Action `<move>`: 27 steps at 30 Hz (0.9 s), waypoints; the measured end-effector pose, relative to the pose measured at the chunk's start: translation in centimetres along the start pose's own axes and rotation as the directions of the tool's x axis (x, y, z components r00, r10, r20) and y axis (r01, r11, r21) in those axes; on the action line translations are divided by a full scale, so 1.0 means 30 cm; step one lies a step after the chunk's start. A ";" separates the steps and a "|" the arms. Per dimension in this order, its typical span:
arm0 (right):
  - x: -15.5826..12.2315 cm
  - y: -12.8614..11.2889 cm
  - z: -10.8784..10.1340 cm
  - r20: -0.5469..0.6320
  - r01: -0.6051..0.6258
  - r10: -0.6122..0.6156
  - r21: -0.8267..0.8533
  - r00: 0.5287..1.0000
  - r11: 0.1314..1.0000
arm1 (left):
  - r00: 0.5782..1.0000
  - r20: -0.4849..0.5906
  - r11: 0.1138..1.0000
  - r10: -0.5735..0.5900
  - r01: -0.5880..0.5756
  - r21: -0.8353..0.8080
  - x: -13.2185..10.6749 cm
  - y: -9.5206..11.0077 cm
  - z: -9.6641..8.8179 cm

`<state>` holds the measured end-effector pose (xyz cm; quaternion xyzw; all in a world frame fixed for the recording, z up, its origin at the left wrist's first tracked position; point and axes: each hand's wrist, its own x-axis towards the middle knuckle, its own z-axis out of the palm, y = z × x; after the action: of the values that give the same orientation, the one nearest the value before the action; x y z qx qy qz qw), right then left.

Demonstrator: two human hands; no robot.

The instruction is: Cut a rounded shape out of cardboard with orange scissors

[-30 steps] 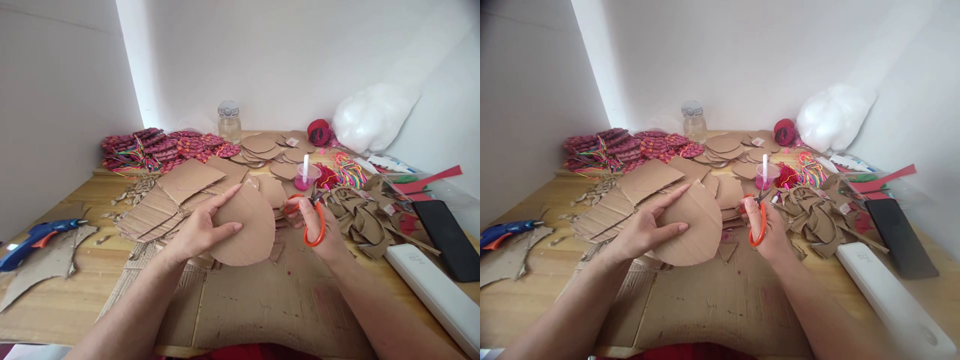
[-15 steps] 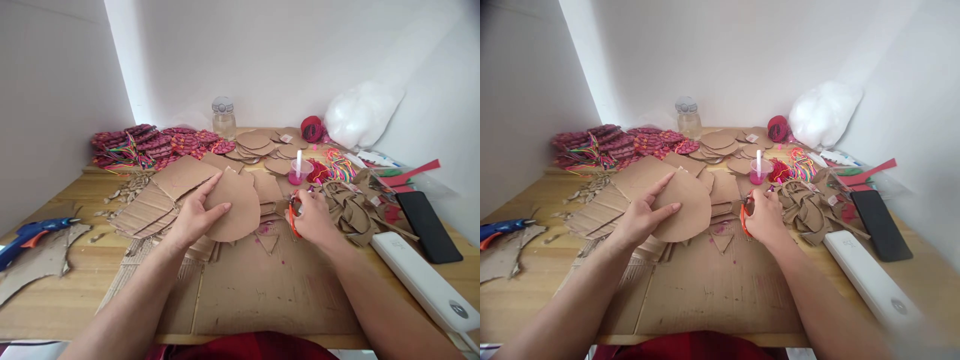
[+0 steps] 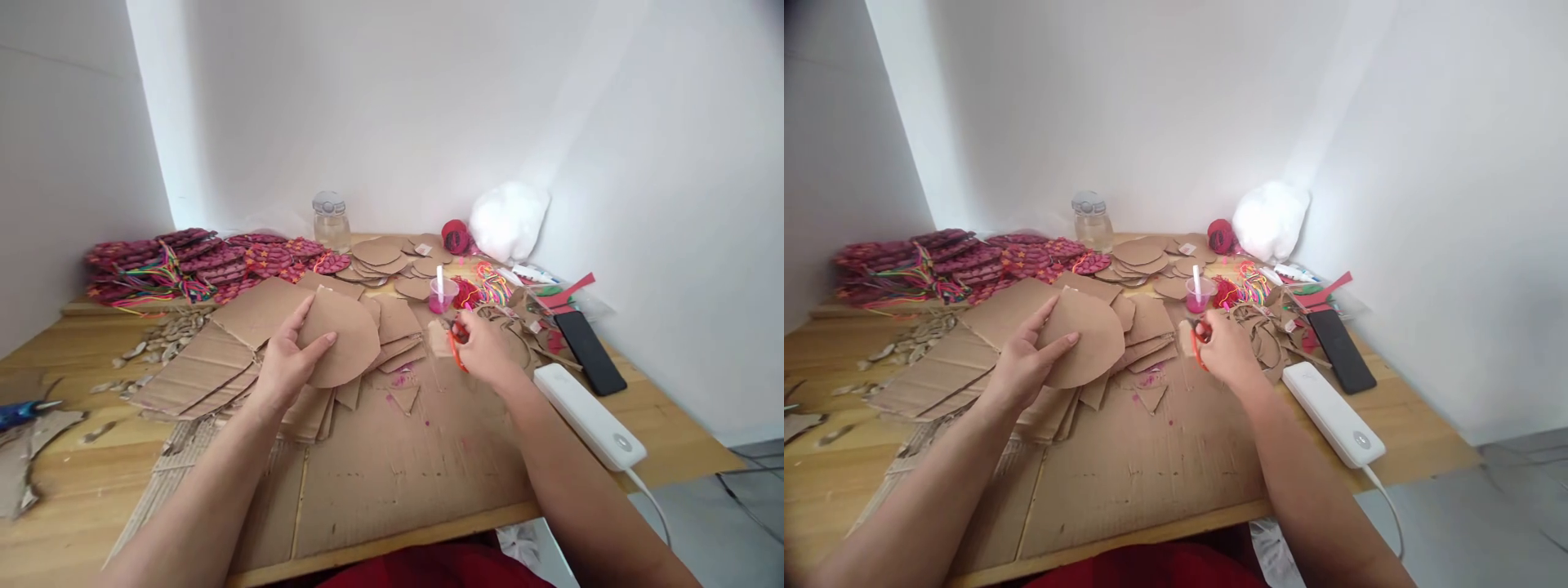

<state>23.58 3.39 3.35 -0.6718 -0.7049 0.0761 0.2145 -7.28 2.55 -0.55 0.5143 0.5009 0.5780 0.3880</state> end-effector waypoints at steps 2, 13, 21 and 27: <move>0.022 0.042 -0.050 -0.071 -0.103 0.101 -0.025 0.992 0.994 | 1.000 -0.015 1.000 0.001 -0.001 -0.023 0.002 -0.002 0.000; -0.078 0.018 -0.061 0.078 -0.041 0.043 -0.021 0.996 0.999 | 0.992 -0.102 0.995 0.077 -0.083 -0.061 0.017 -0.012 -0.006; -0.214 -0.175 0.106 0.327 0.227 -0.239 0.074 0.914 0.971 | 0.982 -0.162 0.994 0.100 -0.105 -0.022 0.045 -0.043 -0.026; -0.189 -0.100 0.063 0.380 0.112 -0.143 0.103 0.914 0.988 | 0.978 -0.198 0.993 0.059 -0.078 -0.092 0.039 -0.041 -0.012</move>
<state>20.12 -2.10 1.71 -0.5872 -0.7720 0.2206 0.1023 -7.91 3.84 -1.49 0.4524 0.4889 0.6628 0.3421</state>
